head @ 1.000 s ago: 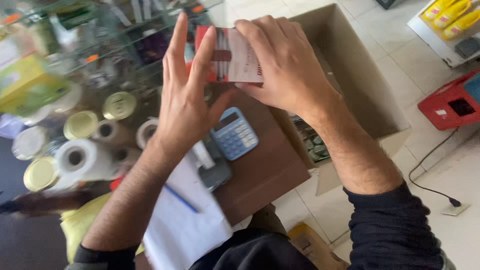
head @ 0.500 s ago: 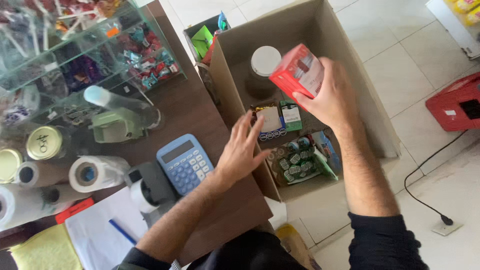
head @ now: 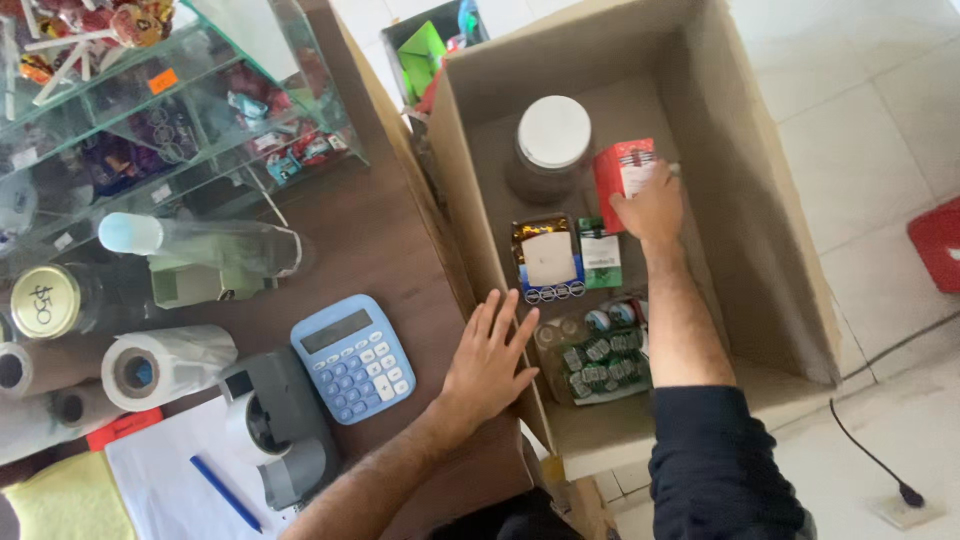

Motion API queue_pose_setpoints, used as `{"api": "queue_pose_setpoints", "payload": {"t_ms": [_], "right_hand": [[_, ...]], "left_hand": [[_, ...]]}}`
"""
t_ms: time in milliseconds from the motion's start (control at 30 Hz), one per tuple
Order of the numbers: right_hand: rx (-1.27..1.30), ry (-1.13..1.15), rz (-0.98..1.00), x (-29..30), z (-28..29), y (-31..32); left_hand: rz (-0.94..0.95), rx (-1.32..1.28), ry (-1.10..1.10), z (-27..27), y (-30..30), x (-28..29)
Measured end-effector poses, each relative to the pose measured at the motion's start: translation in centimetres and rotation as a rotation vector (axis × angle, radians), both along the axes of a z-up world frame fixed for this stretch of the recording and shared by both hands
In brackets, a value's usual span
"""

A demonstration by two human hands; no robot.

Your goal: The person places a plastic jar, a snack box, another snack box, a red box, a green box, another red box, a glass jar, a plastic bottle, a metal can, and a purple box into a large cardboard box by hand.

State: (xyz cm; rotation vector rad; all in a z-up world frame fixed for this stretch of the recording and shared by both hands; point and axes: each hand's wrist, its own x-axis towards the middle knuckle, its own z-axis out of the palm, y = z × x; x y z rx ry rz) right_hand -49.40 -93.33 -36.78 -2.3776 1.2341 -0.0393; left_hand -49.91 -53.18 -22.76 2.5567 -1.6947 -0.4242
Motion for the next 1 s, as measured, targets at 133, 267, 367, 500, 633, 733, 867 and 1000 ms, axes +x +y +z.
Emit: {"api": "queue_pose_setpoints", "payload": {"t_ms": [133, 267, 367, 500, 633, 733, 867, 1000], "right_hand": [[-0.002, -0.007, -0.062, 3.4, -4.3, -1.0], [0.082, 0.024, -0.046, 5.0, -7.0, -1.4], [0.07, 0.067, -0.016, 5.2, -7.6, -0.4], [-0.045, -0.029, 0.06, 4.4, -8.9, 0.9], [0.027, -0.122, 0.142, 2.3, -8.7, -0.4], [0.038, 0.098, -0.073, 2.4, -16.2, -6.4], [0.047, -0.323, -0.18, 3.3, 0.4, -0.9], [-0.487, -0.89, 0.219, 4.3, 9.1, 3.8]], "left_hand": [[0.017, -0.098, -0.009, -0.6, 0.1, -0.3], [0.048, 0.0, 0.063, 0.2, -0.1, -0.4], [0.044, 0.014, 0.076, 0.2, -0.2, -0.5], [0.028, 0.075, 0.114, 0.9, -0.7, -0.4], [-0.083, 0.196, 0.121, 3.2, -0.8, 1.0], [0.05, -0.108, 0.29, 1.1, 0.1, -0.2], [0.098, -0.325, 0.143, 3.4, 3.0, -0.4], [0.11, -0.479, 0.18, 7.8, 7.4, 0.7]]}}
